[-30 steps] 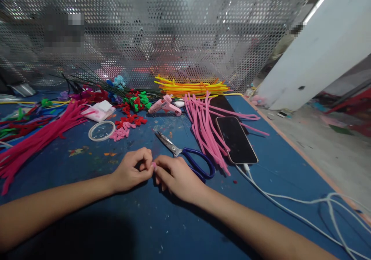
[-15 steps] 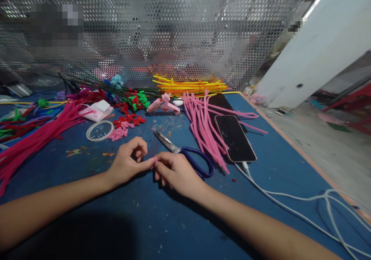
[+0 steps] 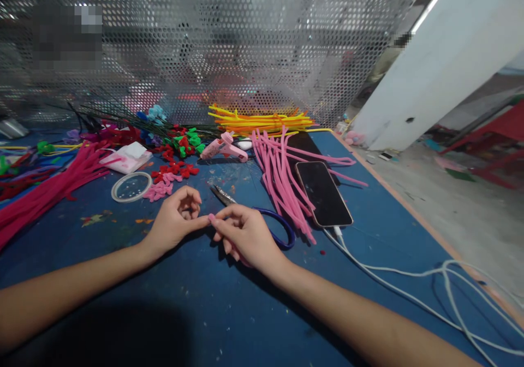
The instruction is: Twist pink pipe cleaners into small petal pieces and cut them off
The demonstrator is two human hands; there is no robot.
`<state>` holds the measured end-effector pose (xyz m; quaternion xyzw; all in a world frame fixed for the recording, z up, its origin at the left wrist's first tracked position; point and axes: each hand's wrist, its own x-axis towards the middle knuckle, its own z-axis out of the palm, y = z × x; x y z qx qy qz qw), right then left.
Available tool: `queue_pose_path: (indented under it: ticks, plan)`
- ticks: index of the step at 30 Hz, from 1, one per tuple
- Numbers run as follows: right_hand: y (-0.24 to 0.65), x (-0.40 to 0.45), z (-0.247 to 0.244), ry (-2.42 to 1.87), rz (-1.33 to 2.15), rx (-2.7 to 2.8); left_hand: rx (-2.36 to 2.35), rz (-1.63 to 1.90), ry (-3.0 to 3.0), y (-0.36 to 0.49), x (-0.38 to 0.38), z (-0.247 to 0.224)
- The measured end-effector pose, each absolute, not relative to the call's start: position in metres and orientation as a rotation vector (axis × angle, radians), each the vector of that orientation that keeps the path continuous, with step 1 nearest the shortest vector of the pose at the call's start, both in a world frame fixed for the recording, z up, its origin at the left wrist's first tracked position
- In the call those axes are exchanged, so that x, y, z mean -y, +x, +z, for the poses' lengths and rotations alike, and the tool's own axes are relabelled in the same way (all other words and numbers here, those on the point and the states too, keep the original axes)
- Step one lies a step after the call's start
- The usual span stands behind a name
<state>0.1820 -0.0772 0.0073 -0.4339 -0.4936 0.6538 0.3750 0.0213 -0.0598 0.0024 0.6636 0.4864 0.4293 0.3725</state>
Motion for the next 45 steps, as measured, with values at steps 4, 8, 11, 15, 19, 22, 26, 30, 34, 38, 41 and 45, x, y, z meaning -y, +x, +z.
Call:
queue_pose_path:
  ticks: [4, 8, 11, 15, 19, 22, 26, 30, 34, 38, 41, 45]
  plan:
    - [0.184, 0.077, 0.007, -1.083, 1.701, 1.298, -1.222, 1.127, 1.861, 0.021, 0.065, 0.004]
    - [0.188, 0.072, 0.007, -1.023, 1.830, 1.311, -1.068, 1.236, 2.168, 0.019, 0.069, 0.007]
    - [0.190, 0.069, 0.008, -0.975, 1.945, 1.313, -0.899, 1.322, 2.359, 0.017, 0.070, 0.008]
    - [0.190, 0.072, 0.009, -0.925, 2.007, 1.279, -0.662, 1.416, 2.518, 0.014, 0.072, 0.008]
    - [0.187, 0.077, 0.009, -0.906, 2.031, 1.201, -0.669, 1.384, 2.599, 0.012, 0.074, 0.008]
    - [0.185, 0.078, 0.008, -0.919, 2.016, 1.181, -0.675, 1.325, 2.583, 0.012, 0.073, 0.008]
    - [0.184, 0.076, 0.007, -0.909, 2.024, 1.158, -0.702, 1.320, 2.498, 0.014, 0.072, 0.008]
    - [0.183, 0.075, 0.008, -0.915, 2.011, 1.134, -0.803, 1.320, 2.391, 0.015, 0.072, 0.009]
    - [0.184, 0.076, 0.009, -0.947, 1.998, 1.150, -0.943, 1.288, 2.366, 0.015, 0.073, 0.009]
    - [0.185, 0.077, 0.007, -0.944, 2.011, 1.186, -0.986, 1.218, 2.342, 0.015, 0.073, 0.009]
    - [0.186, 0.078, 0.007, -0.938, 2.044, 1.210, -0.962, 1.182, 2.319, 0.014, 0.072, 0.009]
    - [0.186, 0.078, 0.008, -0.942, 2.056, 1.245, -0.936, 1.097, 2.274, 0.012, 0.071, 0.010]
